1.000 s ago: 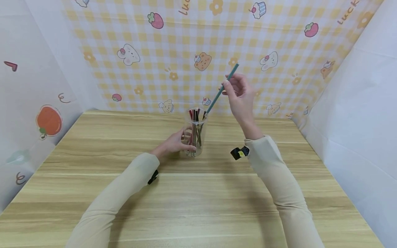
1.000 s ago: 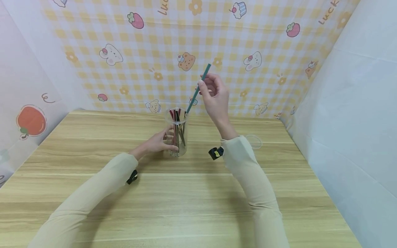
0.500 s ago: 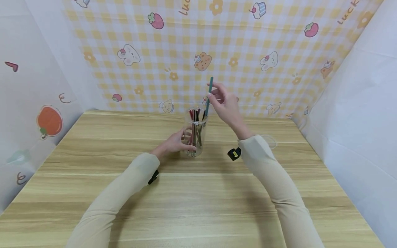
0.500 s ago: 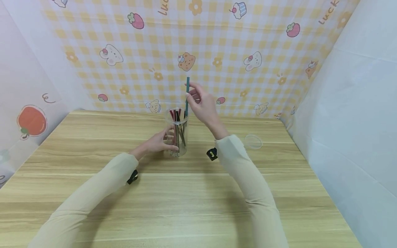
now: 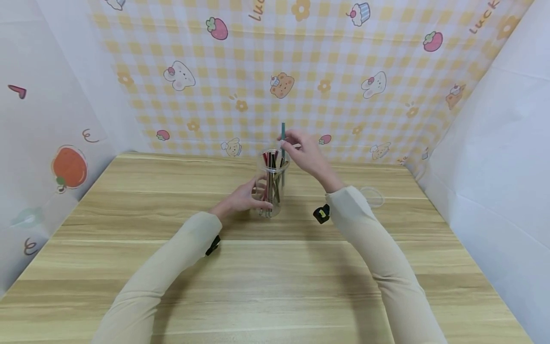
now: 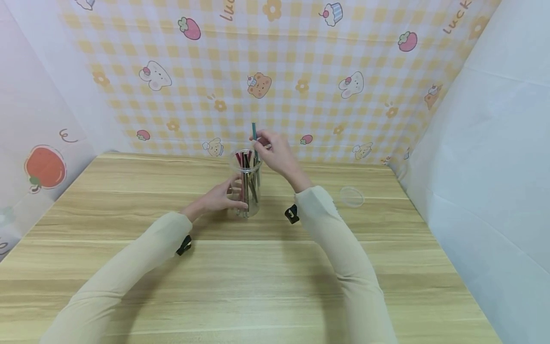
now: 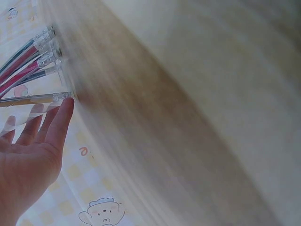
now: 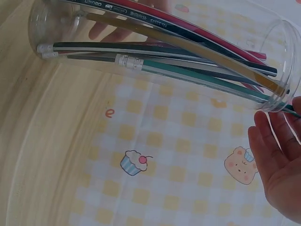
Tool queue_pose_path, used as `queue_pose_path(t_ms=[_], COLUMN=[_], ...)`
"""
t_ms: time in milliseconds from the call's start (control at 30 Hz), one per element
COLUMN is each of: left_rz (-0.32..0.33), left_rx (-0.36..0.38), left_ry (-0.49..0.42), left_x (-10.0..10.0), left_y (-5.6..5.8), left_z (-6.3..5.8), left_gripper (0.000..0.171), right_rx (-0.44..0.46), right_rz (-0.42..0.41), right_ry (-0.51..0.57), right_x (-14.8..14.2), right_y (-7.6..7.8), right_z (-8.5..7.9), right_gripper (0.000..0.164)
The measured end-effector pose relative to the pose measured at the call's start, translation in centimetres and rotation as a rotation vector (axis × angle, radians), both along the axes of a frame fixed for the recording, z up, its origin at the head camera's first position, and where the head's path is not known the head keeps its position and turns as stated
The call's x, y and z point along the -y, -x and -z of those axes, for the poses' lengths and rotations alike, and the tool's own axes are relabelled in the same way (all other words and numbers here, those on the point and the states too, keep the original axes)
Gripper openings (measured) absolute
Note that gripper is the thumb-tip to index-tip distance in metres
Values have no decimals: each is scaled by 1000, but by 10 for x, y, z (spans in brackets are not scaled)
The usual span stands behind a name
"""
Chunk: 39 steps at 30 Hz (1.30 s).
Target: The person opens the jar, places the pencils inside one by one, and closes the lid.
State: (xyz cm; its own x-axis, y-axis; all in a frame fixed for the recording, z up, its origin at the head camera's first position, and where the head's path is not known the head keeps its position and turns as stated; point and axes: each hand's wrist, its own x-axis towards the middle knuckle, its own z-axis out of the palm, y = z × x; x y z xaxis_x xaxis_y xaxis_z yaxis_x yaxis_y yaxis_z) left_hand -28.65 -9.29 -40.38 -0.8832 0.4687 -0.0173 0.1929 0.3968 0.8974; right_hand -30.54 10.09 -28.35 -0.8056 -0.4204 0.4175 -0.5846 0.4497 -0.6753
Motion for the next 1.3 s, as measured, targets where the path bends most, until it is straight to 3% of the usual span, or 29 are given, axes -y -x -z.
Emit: queue_pose_path(t_ms=[567, 667, 767, 900, 1067, 1300], left_rz=[9, 25, 26, 5, 9, 12], left_rx=[-14, -4, -5, -10, -2, 7], left_ry=[-6, -14, -12, 3, -16, -34], left_x=[0, 0, 0, 1, 1, 1], left_y=[0, -7, -8, 0, 1, 0], left_z=[0, -11, -12, 0, 1, 1], left_gripper=[88, 87, 87, 89, 92, 93], right_rx=[-108, -131, -157, -177, -223, -255], right_rz=[-30, -33, -48, -64, -68, -79], right_ry=[-21, -39, -49, -40, -39, -63], right_x=[1, 1, 2, 3, 3, 2], right_y=[2, 1, 0, 1, 1, -1], right_z=[4, 2, 2, 3, 5, 6], right_gripper=[17, 19, 17, 16, 22, 16])
